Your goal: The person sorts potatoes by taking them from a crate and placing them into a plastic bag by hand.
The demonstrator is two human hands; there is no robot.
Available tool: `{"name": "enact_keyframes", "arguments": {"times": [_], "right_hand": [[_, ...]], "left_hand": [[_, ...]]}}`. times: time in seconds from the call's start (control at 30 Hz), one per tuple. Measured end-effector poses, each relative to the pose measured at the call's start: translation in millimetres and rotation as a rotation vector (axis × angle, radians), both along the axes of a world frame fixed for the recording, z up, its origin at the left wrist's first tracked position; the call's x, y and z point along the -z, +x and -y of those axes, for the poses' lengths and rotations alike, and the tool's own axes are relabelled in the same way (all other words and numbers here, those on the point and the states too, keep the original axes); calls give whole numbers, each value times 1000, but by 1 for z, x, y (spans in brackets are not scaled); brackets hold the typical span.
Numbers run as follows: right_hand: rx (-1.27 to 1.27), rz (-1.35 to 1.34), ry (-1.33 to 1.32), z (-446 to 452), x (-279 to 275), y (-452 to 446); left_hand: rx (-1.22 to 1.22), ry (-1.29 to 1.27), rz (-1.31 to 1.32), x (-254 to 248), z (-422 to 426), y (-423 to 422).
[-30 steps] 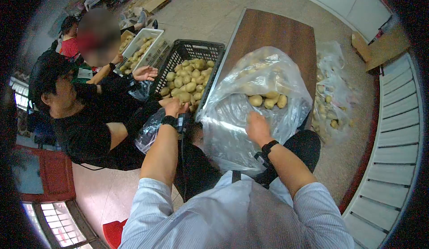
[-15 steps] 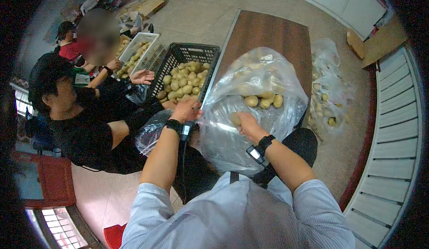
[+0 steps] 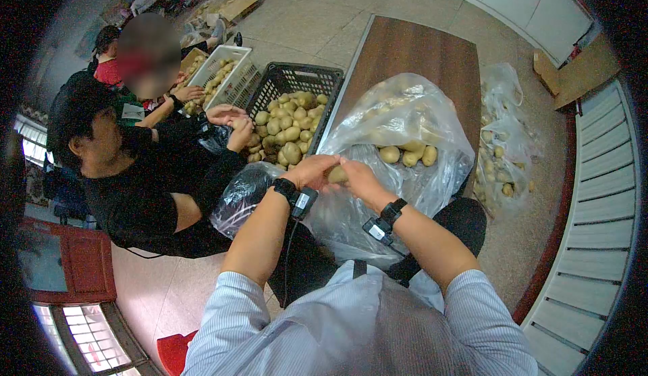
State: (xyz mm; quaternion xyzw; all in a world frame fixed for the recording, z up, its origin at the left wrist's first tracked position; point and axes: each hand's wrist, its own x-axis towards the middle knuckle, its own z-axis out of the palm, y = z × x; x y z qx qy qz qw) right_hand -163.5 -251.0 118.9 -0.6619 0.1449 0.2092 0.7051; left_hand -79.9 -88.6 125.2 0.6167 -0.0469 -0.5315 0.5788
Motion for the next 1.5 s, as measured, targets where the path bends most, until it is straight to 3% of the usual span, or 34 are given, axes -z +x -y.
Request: {"name": "enact_keyframes", "arguments": {"times": [0.23,0.3,0.43,0.53,0.6,0.67,0.8,0.83,0.9,1.03,1.1,1.2,1.5], "right_hand": [[138,222,-39,-5,25,0],[164,274,-69,-2,34,-4],[106,418,-377,11,60,-25],[78,345,-552,26,53,-45],[216,590,-1079,41,54,-55],[259,473,-1146,55,53,-56],[271,246,-1309,67,51,-55],[272,246,-1309,68,52,-54],[187,-104,-1175,71,55,-52],[16,-49,-1233,78,80,-57],[100,95,-1274,75,82,-59],[111,56,-1178,73,74,-59],[239,7,-1077,76,97,-70]], "left_hand": [[-64,0,-8,15,-5,7],[-133,-117,-58,21,-11,11],[-305,-113,-39,36,-26,25],[-661,-173,68,54,-42,34],[-772,-229,53,71,-60,45],[-822,-205,126,96,-83,62],[-918,-33,282,82,-87,56],[-944,10,308,83,-88,56],[-1014,-132,139,89,-88,60],[-985,25,162,44,-66,41],[-962,26,185,42,-63,38],[-880,120,306,43,-58,39],[-747,126,349,31,-42,29]]}}
